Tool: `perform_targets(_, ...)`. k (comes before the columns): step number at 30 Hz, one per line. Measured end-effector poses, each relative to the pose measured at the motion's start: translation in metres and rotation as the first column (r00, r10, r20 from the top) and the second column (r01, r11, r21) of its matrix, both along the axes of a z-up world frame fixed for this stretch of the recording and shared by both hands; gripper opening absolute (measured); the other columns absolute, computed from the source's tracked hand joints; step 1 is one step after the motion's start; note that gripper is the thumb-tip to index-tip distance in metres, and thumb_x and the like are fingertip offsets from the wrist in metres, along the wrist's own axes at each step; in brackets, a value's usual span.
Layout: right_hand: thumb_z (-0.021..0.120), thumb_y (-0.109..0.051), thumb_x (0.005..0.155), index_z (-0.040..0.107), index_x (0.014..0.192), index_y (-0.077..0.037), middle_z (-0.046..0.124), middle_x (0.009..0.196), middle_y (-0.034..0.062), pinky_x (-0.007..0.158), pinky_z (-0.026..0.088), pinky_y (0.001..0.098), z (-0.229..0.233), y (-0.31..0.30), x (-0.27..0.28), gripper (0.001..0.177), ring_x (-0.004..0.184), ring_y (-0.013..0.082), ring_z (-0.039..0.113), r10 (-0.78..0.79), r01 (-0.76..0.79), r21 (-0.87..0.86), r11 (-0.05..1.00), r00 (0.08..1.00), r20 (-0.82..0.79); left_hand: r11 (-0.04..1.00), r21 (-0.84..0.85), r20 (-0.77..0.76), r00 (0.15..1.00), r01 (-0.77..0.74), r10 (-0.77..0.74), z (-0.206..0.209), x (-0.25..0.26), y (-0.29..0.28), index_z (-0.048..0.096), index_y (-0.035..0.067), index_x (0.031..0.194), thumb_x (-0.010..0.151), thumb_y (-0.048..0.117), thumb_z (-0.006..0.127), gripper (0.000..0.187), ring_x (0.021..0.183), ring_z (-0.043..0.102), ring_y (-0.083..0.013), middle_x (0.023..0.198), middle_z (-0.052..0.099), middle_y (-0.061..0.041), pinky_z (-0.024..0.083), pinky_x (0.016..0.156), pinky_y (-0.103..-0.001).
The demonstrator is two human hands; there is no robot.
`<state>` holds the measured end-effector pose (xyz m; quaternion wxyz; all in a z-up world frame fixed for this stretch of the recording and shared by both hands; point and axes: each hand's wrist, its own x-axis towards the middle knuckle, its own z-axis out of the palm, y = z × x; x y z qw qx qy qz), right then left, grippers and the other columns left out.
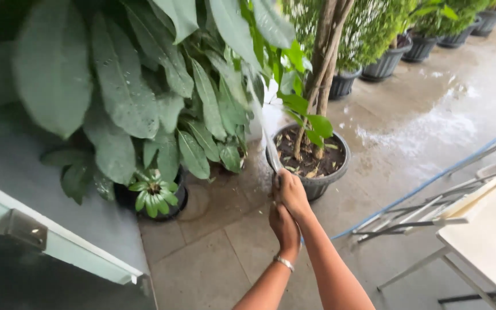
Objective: Watering various potted plants in a garden using a hose.
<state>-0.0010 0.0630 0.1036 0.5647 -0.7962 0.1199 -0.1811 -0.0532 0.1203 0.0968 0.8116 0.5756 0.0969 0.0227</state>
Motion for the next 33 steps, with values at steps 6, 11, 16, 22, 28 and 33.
perform_targets(6,0.029,-0.019,0.091,0.041,0.062,-0.012,0.044,0.055,0.0029,0.055,0.035,0.0313,0.046,0.012,-0.102,0.032,0.055,0.0134,0.042,0.025,0.008,-0.113,0.994,0.959,0.281,0.988,-0.016,0.268,0.952,0.157,-0.147,0.005,-0.077,0.005,0.058,0.009,0.131,0.086,0.013,0.031,0.053,0.112,0.062,-0.0208,0.131,0.063,-0.011,0.044,0.091,-0.03)
perform_targets(11,0.028,-0.021,0.091,0.039,0.06,-0.012,0.044,0.053,0.0038,0.055,0.036,0.0307,0.075,0.04,-0.191,0.034,0.053,0.0147,0.041,0.024,-0.013,-0.043,0.999,0.964,0.266,0.997,-0.043,0.226,0.972,0.071,-0.059,-0.024,-0.139,0.006,0.056,0.004,0.087,0.086,0.011,0.034,0.024,0.072,0.048,-0.0138,0.08,0.06,-0.005,0.041,0.067,-0.032)
perform_targets(16,0.034,-0.023,0.095,0.046,0.057,-0.014,0.047,0.039,0.0037,0.055,0.047,0.031,0.07,0.038,-0.229,0.041,0.047,0.0202,0.048,0.105,-0.097,-0.05,0.994,0.969,0.222,0.983,-0.105,0.308,0.945,0.149,-0.11,-0.064,-0.165,-0.002,0.06,-0.002,0.106,0.096,0.023,0.029,0.041,0.093,0.056,-0.0225,0.103,0.06,-0.018,0.045,0.089,-0.044)
perform_targets(22,0.037,-0.024,0.094,0.049,0.058,-0.006,0.044,0.048,0.0124,0.052,0.043,0.0383,0.053,0.055,-0.244,0.042,0.051,0.0248,0.044,0.108,-0.112,0.027,0.993,0.987,0.121,0.993,-0.107,0.201,0.979,0.051,-0.028,-0.08,-0.193,0.015,0.056,0.007,0.088,0.094,0.021,0.032,0.028,0.071,0.042,-0.0154,0.08,0.045,-0.003,0.041,0.072,-0.038)
perform_targets(28,0.04,-0.028,0.087,0.043,0.05,-0.013,0.038,0.042,0.0024,0.043,0.033,0.032,0.041,0.086,-0.264,0.04,0.043,0.0189,0.037,0.037,-0.037,0.312,0.949,0.999,0.008,0.998,-0.024,0.071,0.996,-0.06,0.062,-0.045,-0.241,0.056,0.052,0.012,0.077,0.088,0.023,0.042,0.019,0.061,0.036,-0.0136,0.069,0.042,-0.001,0.036,0.063,-0.035)
perform_targets(33,0.04,-0.027,0.089,0.043,0.052,-0.014,0.033,0.044,-0.0002,0.039,0.027,0.0247,0.069,0.115,-0.283,0.039,0.041,0.0126,0.032,0.147,-0.141,0.347,0.927,0.989,0.008,0.983,-0.13,-0.049,0.991,-0.133,0.128,-0.033,-0.244,0.082,0.039,0.014,0.073,0.084,0.019,0.041,0.012,0.068,0.031,-0.0116,0.072,0.034,0.001,0.033,0.064,-0.032)
